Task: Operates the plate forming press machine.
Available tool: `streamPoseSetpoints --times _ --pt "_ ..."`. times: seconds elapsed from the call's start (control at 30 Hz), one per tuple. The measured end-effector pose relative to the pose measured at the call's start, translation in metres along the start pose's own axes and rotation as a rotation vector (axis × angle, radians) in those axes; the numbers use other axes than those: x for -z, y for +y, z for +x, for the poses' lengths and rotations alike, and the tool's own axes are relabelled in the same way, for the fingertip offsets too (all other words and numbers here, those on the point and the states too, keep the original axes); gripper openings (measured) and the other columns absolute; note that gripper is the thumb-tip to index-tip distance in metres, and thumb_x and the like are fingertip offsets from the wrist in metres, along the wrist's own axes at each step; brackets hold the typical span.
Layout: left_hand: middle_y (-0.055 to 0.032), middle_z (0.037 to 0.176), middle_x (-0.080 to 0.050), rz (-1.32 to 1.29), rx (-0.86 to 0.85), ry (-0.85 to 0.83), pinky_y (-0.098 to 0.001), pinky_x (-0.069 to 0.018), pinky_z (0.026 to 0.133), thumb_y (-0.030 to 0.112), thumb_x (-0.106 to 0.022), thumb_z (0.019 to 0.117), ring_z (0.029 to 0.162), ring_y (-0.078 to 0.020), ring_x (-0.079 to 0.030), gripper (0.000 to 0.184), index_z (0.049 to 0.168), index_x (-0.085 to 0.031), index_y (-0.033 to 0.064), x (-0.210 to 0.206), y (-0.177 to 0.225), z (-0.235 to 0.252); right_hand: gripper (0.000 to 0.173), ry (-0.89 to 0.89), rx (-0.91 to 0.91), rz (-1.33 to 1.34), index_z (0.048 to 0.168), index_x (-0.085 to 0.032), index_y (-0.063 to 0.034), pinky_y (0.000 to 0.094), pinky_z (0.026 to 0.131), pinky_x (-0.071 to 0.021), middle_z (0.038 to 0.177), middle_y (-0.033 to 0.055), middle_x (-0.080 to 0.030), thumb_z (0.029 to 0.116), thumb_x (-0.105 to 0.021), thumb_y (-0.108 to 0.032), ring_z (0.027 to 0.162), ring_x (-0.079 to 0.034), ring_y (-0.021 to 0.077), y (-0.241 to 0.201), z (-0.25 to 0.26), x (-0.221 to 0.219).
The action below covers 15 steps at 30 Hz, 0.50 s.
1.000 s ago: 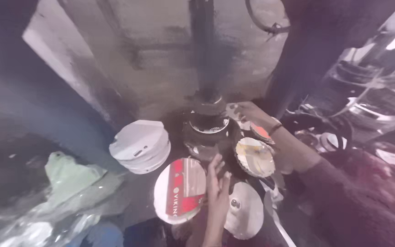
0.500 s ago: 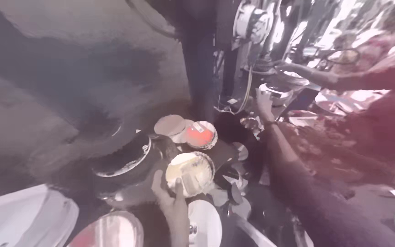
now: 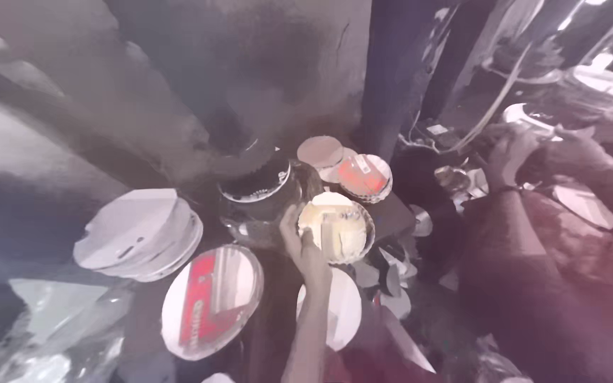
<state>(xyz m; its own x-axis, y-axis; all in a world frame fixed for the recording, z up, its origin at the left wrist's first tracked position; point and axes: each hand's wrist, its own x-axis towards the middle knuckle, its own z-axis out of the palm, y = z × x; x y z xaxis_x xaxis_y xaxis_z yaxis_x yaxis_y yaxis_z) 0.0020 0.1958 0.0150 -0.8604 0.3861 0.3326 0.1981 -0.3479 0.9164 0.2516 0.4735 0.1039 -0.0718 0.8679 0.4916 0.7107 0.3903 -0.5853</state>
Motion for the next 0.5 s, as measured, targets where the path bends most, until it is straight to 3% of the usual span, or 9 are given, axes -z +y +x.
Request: streamPoseSetpoints --times 0.13,0.3,0.5 --pt "-0.0181 0.144 -0.049 -0.107 -0.004 0.079 -0.0286 -0.0472 0.101 -0.011 -0.034 0.0919 0.127 -0.0152 -0.053 0.052 0.143 -0.037 -0.0073 -0.002 0.016 0.001 0.036 0.232 0.225 0.068 0.114 -0.070 0.0056 0.0563 0.104 -0.0453 0.113 0.0277 -0.070 0.1023 -0.036 -0.002 0.112 -0.066 0.0426 0.069 0.033 -0.043" --pt "-0.0196 0.142 -0.050 -0.094 -0.002 -0.005 -0.0300 -0.0470 0.103 -0.008 -0.036 0.0912 0.126 -0.0168 -0.054 0.051 0.143 -0.037 -0.0079 -0.008 0.006 -0.001 0.036 0.178 0.131 0.016 0.118 -0.067 0.0086 0.0598 0.104 -0.0426 0.120 0.0330 -0.066 0.1022 -0.037 -0.002 0.116 -0.062 0.0472 0.057 0.029 -0.036" --pt "-0.0237 0.134 -0.057 0.131 -0.008 -0.088 -0.0357 -0.0490 0.099 -0.007 -0.040 0.0902 0.120 -0.0231 -0.058 0.045 0.135 -0.048 -0.0106 -0.005 -0.010 -0.006 0.036 0.170 0.144 0.016 0.120 -0.066 0.0090 0.0609 0.104 -0.0432 0.121 0.0333 -0.065 0.1046 -0.036 -0.004 0.117 -0.062 0.0480 0.063 0.030 -0.036"
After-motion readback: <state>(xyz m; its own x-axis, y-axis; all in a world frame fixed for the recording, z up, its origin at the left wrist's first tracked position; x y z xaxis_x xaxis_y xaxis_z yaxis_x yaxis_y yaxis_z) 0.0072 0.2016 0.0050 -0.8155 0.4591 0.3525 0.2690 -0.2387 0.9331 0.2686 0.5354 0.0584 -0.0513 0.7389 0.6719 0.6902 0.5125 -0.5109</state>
